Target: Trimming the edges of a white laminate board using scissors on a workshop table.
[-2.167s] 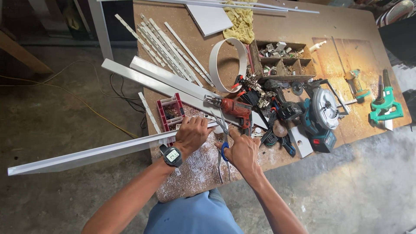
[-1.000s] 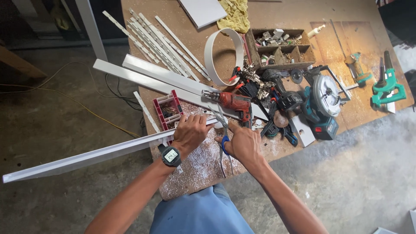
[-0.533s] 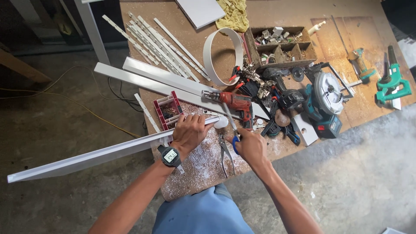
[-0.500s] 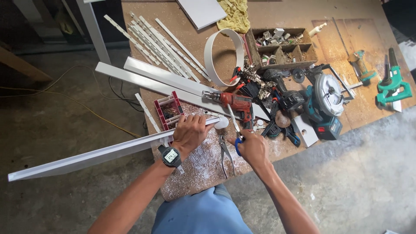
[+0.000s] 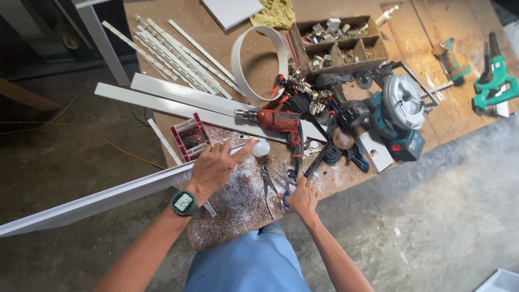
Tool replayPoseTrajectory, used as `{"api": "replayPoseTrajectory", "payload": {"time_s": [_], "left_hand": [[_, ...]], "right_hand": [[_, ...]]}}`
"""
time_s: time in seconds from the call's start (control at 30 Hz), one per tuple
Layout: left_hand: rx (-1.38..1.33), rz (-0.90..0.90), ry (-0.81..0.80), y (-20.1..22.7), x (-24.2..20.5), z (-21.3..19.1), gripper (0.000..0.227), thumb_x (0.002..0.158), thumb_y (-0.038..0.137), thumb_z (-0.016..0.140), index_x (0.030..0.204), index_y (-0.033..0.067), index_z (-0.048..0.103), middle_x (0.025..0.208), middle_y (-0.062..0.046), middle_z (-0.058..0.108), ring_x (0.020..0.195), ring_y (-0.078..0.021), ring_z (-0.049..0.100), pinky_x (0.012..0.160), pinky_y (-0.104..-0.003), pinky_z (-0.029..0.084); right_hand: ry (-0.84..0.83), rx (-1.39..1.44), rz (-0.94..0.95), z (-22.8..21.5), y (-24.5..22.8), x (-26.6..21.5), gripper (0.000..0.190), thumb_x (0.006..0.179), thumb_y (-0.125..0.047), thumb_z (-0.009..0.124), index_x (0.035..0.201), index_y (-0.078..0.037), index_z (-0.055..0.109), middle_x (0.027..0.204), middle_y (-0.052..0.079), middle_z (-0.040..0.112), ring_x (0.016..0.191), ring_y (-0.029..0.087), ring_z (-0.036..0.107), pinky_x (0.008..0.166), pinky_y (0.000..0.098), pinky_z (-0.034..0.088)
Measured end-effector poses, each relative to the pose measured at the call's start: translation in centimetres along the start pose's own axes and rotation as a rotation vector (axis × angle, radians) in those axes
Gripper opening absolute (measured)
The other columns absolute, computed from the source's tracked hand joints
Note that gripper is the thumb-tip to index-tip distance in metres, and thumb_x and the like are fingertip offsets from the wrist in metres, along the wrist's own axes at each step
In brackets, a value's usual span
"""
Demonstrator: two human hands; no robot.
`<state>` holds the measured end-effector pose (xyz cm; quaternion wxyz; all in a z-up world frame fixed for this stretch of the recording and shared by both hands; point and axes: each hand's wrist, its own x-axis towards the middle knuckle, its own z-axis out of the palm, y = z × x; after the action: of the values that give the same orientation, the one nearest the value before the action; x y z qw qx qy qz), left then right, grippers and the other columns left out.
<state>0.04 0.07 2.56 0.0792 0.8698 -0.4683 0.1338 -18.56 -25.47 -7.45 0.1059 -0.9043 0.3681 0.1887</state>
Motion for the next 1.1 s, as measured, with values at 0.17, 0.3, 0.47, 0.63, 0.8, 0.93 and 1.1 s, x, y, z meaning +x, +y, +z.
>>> {"api": "replayPoseTrajectory", "payload": {"time_s": [0.17,0.3,0.47,0.63,0.8,0.93,1.1], "left_hand": [[-0.040,-0.026,-0.091,-0.2,1.0,-1.9,0.073,0.096,0.003,0.051,0.159,0.0363,0.034,0.079,-0.006,0.061,0.061,-0.0188,0.065,0.058,-0.035,0.058],[-0.002,-0.012,-0.125,-0.4,1.3,-2.7,0.083,0.087,0.002,0.056,0.159,0.0384,0.036,0.083,-0.006,0.061,0.063,-0.0197,0.066,0.062,-0.034,0.056],[0.014,0.017,-0.054,-0.3,0.9,-2.0,0.081,0.086,0.003,0.061,0.157,0.0360,0.039,0.096,-0.007,0.065,0.067,-0.0196,0.068,0.063,-0.032,0.056],[-0.033,-0.049,-0.040,-0.1,0.5,-1.6,0.085,0.077,0.007,0.065,0.156,0.0267,0.041,0.107,-0.007,0.068,0.080,-0.0237,0.072,0.068,-0.034,0.057],[-0.110,-0.164,-0.161,0.3,0.5,-1.1,0.071,0.091,0.007,0.062,0.159,0.0165,0.043,0.110,-0.008,0.069,0.080,-0.0236,0.071,0.075,-0.036,0.059],[-0.101,-0.205,-0.175,1.6,0.7,-0.5,0.065,0.089,0.024,0.064,0.151,0.0193,0.046,0.117,-0.011,0.070,0.088,-0.0270,0.072,0.078,-0.037,0.060],[-0.178,-0.302,-0.358,2.9,0.8,-0.9,0.080,0.085,-0.002,0.058,0.155,0.0323,0.042,0.133,-0.013,0.064,0.106,-0.0313,0.069,0.084,-0.040,0.059]], "right_hand": [[0.119,0.089,-0.092,3.7,1.0,2.5,0.078,0.066,-0.045,0.085,0.128,-0.009,0.054,0.120,0.021,0.064,0.119,0.039,0.059,0.108,0.0515,0.041],[0.000,0.171,-0.117,1.5,-0.9,1.7,0.078,0.067,-0.032,0.083,0.131,-0.004,0.048,0.122,0.027,0.058,0.117,0.043,0.056,0.101,0.0498,0.045],[-0.165,0.055,-0.224,4.5,1.2,3.5,0.075,0.080,-0.032,0.076,0.140,0.000,0.045,0.121,0.031,0.061,0.113,0.044,0.063,0.095,0.0503,0.053],[-0.254,-0.160,-0.329,2.7,0.9,3.0,0.050,0.090,-0.028,0.068,0.132,-0.002,0.060,0.116,0.025,0.070,0.107,0.041,0.070,0.095,0.0475,0.058],[-0.068,0.366,-0.577,-5.0,-5.5,-1.3,0.060,0.084,-0.027,0.075,0.140,-0.010,0.058,0.115,0.018,0.069,0.102,0.037,0.068,0.087,0.0485,0.055],[-0.068,0.677,-0.703,-6.2,-10.9,-1.0,0.081,0.075,-0.021,0.080,0.145,-0.005,0.044,0.124,0.019,0.062,0.105,0.034,0.064,0.080,0.0428,0.059],[0.029,0.987,-1.026,-2.3,-14.0,2.6,0.067,0.073,-0.008,0.087,0.133,-0.002,0.056,0.125,0.017,0.067,0.114,0.025,0.065,0.094,0.0374,0.052]]}}
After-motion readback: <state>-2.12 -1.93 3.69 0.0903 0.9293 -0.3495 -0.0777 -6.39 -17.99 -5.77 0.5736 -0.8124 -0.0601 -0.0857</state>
